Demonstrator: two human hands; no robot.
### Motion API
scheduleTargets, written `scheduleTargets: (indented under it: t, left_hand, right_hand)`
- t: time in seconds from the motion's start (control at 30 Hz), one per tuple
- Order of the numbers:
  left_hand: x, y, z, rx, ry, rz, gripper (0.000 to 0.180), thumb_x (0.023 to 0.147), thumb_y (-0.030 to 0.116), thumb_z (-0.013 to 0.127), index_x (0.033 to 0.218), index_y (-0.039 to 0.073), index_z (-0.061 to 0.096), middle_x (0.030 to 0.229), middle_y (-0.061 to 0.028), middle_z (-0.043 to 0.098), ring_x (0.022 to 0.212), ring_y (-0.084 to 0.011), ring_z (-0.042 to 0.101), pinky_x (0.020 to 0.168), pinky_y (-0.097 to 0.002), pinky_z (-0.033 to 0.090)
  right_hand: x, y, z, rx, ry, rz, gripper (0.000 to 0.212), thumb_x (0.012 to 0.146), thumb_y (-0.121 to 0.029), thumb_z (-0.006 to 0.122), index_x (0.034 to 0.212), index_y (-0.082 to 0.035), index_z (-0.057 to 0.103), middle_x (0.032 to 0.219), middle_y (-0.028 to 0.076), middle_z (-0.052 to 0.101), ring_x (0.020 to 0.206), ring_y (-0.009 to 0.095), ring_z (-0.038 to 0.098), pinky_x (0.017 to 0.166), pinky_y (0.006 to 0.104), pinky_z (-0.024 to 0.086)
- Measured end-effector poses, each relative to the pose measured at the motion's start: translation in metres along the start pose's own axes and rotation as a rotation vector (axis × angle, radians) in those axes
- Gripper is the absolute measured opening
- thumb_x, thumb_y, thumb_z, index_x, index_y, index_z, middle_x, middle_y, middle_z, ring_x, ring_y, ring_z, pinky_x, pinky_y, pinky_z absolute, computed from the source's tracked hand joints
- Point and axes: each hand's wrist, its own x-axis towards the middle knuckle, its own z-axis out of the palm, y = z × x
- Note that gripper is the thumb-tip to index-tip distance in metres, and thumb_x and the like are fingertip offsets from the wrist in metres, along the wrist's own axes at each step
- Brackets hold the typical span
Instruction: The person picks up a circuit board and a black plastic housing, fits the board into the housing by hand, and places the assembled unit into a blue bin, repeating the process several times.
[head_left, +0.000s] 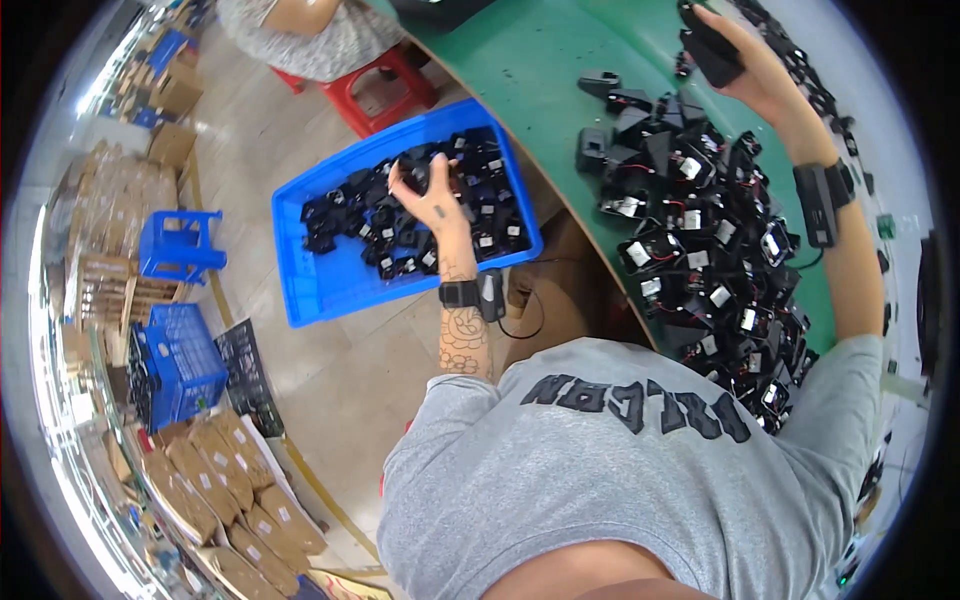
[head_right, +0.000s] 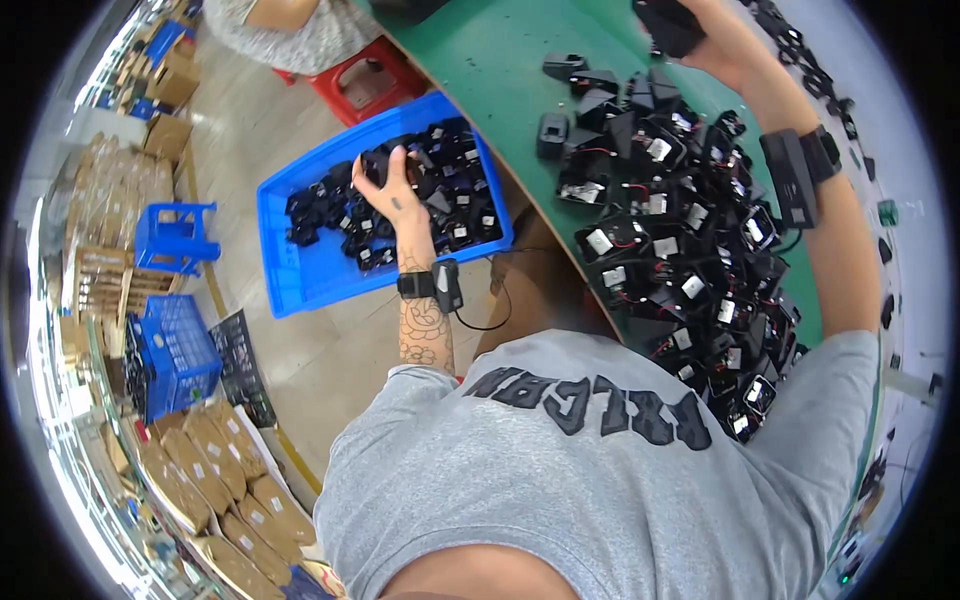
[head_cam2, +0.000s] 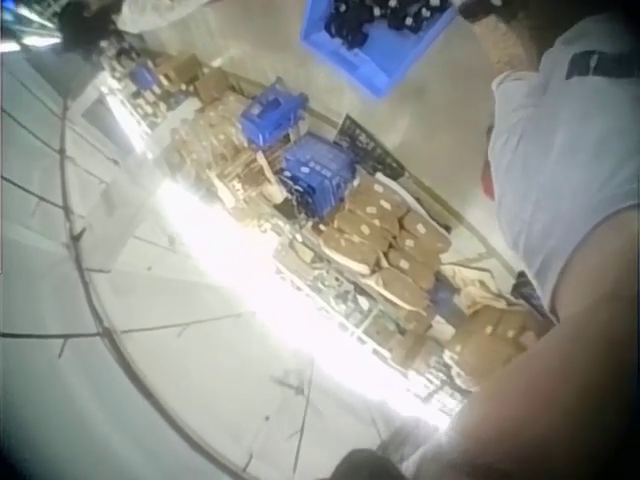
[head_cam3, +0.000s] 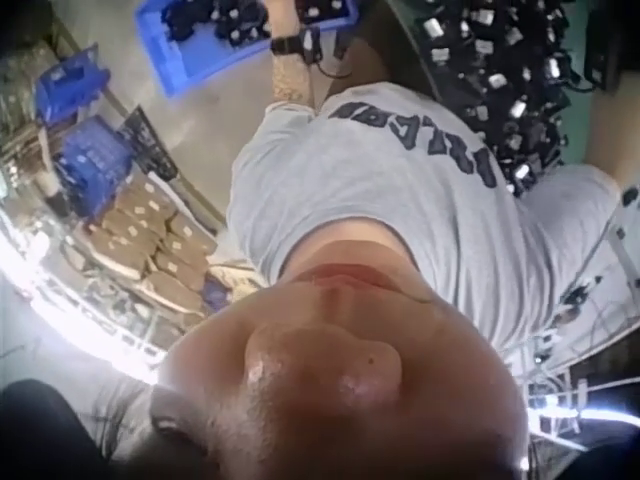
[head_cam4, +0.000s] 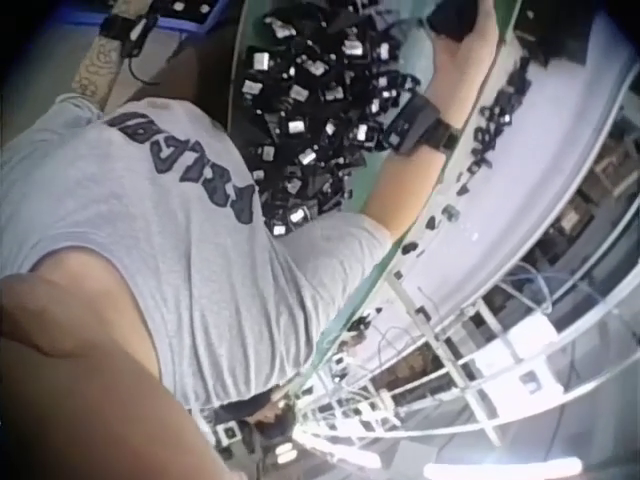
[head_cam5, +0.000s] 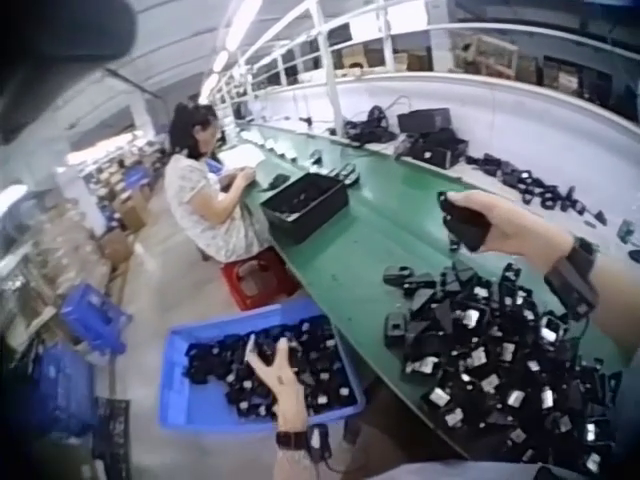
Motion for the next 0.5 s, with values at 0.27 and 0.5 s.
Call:
scheduleTargets:
  t: [0.27, 0.5]
  left_hand:
    - [0.038, -0.13, -0.199, 0.312, 0.038, -0.386, 0.086, 0.067, 0.017, 0.079, 0.135, 0.009, 0.027, 0.104, -0.0141, 0.056, 0.086, -0.025, 0.058, 0.071, -0.0388, 0.052]
    - [0.029, -0.15, -0.18, 0.704, 0.055, -0.571, 0.087, 0.063, 0.024, 0.079, 0.137, 0.012, 0.035, 0.115, -0.0179, 0.057, 0.097, -0.0307, 0.059, 0.077, -0.0424, 0.051]
  right_hand:
    - [0.043, 0.145, 0.192, -0.875, -0.911, -0.849, 0.071, 0.066, -0.001, 0.073, 0.131, -0.002, 0.047, 0.116, 0.016, 0.06, 0.105, 0.026, 0.06, 0.089, 0.0339, 0.048]
    - [0.057, 0.391, 0.231, -0.99, 0.088, 0.151, 0.033, 0.075, -0.022, 0.068, 0.1, -0.001, 0.064, 0.101, 0.025, 0.064, 0.098, 0.04, 0.061, 0.083, 0.0445, 0.049]
